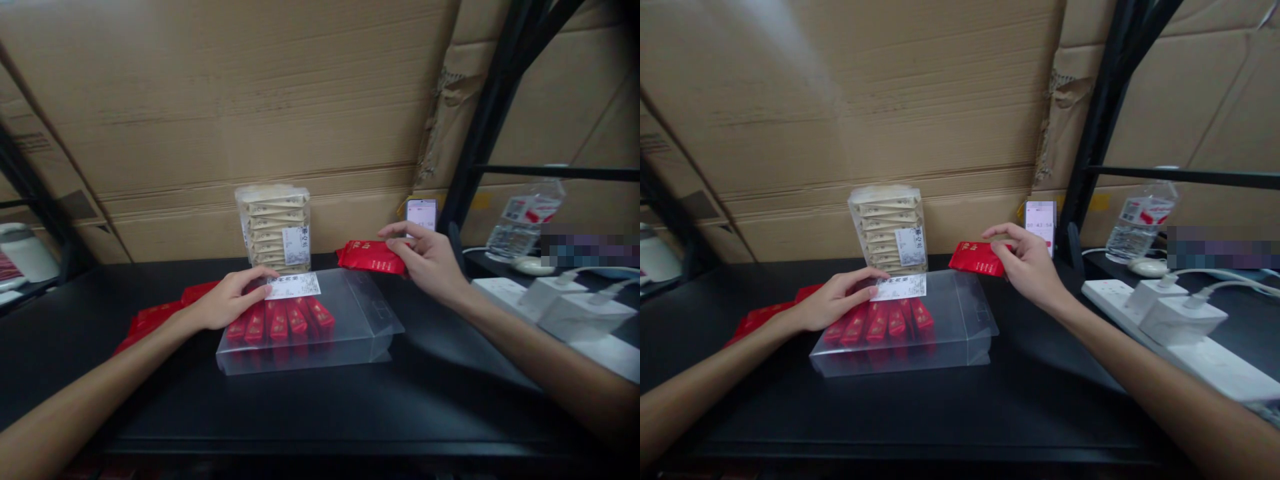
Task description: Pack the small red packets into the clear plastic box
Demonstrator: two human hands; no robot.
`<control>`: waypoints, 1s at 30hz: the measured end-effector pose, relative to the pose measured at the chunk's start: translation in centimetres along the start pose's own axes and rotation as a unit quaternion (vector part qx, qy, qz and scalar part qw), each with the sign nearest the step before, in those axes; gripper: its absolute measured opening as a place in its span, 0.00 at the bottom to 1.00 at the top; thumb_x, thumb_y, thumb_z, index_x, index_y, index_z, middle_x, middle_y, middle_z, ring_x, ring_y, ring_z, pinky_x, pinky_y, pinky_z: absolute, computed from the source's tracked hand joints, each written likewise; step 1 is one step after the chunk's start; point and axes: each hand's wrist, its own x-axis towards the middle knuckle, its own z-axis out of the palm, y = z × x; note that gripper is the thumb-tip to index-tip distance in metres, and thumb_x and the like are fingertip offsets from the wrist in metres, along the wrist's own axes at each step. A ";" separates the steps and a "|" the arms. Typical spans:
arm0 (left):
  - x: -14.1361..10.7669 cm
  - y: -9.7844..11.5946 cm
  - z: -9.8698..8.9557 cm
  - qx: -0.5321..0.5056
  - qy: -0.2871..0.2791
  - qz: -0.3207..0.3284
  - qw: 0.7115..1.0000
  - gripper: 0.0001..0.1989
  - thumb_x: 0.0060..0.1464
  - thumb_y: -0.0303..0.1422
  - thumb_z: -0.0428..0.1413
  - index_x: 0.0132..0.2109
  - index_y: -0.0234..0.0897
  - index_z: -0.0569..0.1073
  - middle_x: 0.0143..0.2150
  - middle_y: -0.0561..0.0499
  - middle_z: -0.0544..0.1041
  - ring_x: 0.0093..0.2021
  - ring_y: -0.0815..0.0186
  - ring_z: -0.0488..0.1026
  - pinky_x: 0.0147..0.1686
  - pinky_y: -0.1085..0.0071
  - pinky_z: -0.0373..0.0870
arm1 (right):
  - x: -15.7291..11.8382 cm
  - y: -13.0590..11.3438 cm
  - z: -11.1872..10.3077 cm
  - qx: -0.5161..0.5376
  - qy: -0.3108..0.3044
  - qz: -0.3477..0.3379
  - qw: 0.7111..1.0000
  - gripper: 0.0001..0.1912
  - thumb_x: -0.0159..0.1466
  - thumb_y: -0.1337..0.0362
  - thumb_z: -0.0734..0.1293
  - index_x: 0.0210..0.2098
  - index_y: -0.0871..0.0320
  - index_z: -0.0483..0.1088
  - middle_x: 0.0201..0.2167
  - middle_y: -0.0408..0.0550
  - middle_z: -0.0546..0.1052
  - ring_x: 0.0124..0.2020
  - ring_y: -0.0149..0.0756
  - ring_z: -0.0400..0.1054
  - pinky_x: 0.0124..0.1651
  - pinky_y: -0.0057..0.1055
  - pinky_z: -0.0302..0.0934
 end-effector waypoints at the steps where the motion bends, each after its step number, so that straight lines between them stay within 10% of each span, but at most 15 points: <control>1: 0.0 0.0 0.0 0.002 0.000 0.003 1.000 0.18 0.72 0.41 0.50 0.62 0.41 0.71 0.60 0.45 0.77 0.56 0.54 0.75 0.56 0.58 0.69 | 0.2 0.3 -0.3 -0.008 0.006 -0.004 1.000 0.13 0.66 0.55 0.66 0.47 0.53 0.72 0.19 0.41 0.69 0.17 0.33 0.60 0.19 0.29 0.51; 12: 0.0 0.2 0.0 0.007 0.002 0.000 1.000 0.18 0.72 0.41 0.50 0.62 0.41 0.72 0.60 0.45 0.77 0.55 0.54 0.76 0.54 0.59 0.70 | 2.8 1.6 -4.7 0.022 -0.091 0.130 0.987 0.14 0.57 0.63 0.70 0.44 0.52 0.74 0.18 0.38 0.69 0.17 0.28 0.58 0.19 0.26 0.46; 23: 0.0 0.3 -0.1 -0.002 0.001 0.001 1.000 0.18 0.71 0.41 0.50 0.62 0.40 0.72 0.59 0.45 0.78 0.54 0.55 0.76 0.54 0.58 0.71 | 1.7 2.1 -2.6 0.153 -0.289 0.175 0.929 0.20 0.63 0.54 0.74 0.49 0.54 0.68 0.23 0.36 0.71 0.17 0.25 0.59 0.17 0.22 0.51; 30: 0.0 0.3 -0.1 0.004 -0.001 0.004 1.000 0.18 0.72 0.41 0.50 0.62 0.40 0.72 0.59 0.44 0.77 0.56 0.54 0.75 0.55 0.57 0.70 | 1.0 2.8 -0.9 0.082 -0.309 0.201 0.926 0.21 0.59 0.51 0.78 0.43 0.59 0.74 0.25 0.39 0.74 0.17 0.23 0.61 0.18 0.23 0.59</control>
